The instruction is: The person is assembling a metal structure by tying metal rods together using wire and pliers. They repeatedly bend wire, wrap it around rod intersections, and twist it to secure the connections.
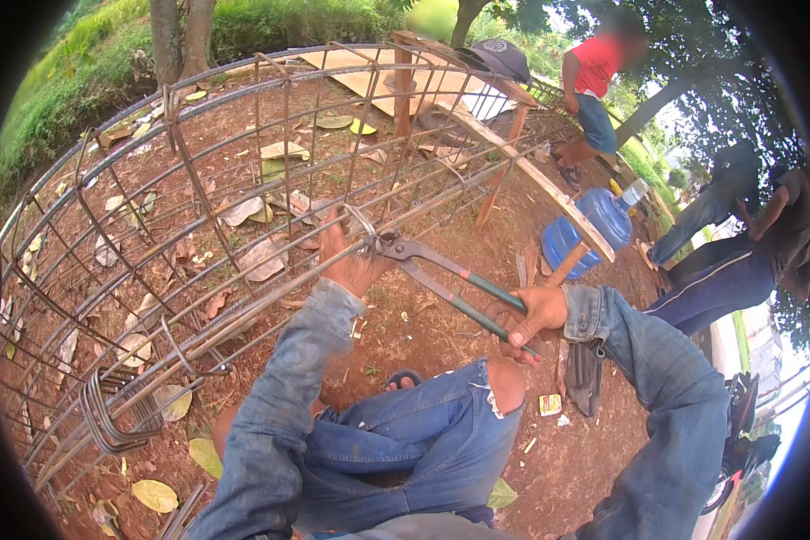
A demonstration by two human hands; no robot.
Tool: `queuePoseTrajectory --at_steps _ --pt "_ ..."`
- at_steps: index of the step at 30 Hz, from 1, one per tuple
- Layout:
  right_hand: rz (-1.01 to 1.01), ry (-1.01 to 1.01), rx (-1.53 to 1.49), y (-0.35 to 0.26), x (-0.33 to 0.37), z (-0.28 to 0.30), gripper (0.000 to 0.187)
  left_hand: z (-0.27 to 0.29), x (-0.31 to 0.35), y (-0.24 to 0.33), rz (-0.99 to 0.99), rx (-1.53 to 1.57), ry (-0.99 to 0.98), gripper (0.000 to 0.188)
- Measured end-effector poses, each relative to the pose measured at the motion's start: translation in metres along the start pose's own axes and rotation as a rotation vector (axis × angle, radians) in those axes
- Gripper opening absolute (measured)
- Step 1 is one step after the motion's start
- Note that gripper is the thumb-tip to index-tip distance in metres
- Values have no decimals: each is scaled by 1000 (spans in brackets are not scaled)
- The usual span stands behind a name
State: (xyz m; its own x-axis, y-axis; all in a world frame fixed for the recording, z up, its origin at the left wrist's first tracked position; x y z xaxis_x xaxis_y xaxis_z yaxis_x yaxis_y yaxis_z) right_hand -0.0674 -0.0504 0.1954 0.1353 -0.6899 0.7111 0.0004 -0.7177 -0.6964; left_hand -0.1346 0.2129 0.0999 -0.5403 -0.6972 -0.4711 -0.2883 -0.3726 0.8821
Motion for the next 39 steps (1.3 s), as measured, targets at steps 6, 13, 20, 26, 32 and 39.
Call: queuePoseTrajectory --at_steps 6,13,20,26,32,39 --pt "-363 362 592 -11 6 9 77 -9 5 -10 -130 -86 52 110" --pt "-73 927 1486 -63 31 -28 69 -6 -2 6 -30 -84 31 74" --pt "183 1446 2319 -87 41 -53 55 -8 3 -26 -70 -159 55 98" --pt "-37 1287 2240 -83 39 -30 51 -14 6 -30 2 -177 -1 113" --pt "-161 922 1750 -91 31 -6 28 -7 6 -30 38 -221 24 108" --pt "-15 710 1332 -69 23 43 38 -6 2 -2 3 -177 8 109"
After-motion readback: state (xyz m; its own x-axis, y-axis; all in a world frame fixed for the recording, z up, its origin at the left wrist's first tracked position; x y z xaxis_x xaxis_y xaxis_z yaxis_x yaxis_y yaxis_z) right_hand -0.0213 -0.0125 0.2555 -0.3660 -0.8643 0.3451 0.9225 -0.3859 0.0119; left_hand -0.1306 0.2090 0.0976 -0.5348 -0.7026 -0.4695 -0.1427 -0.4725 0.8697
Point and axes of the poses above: each hand's wrist, its own x-axis away from the middle knuckle, its own z-axis out of the back of the hand, y = z × x, the point moved 6 cm from there along -x, towards the middle knuckle, and after that the axes turned 13 degrees about x, right-handed, at the moved point
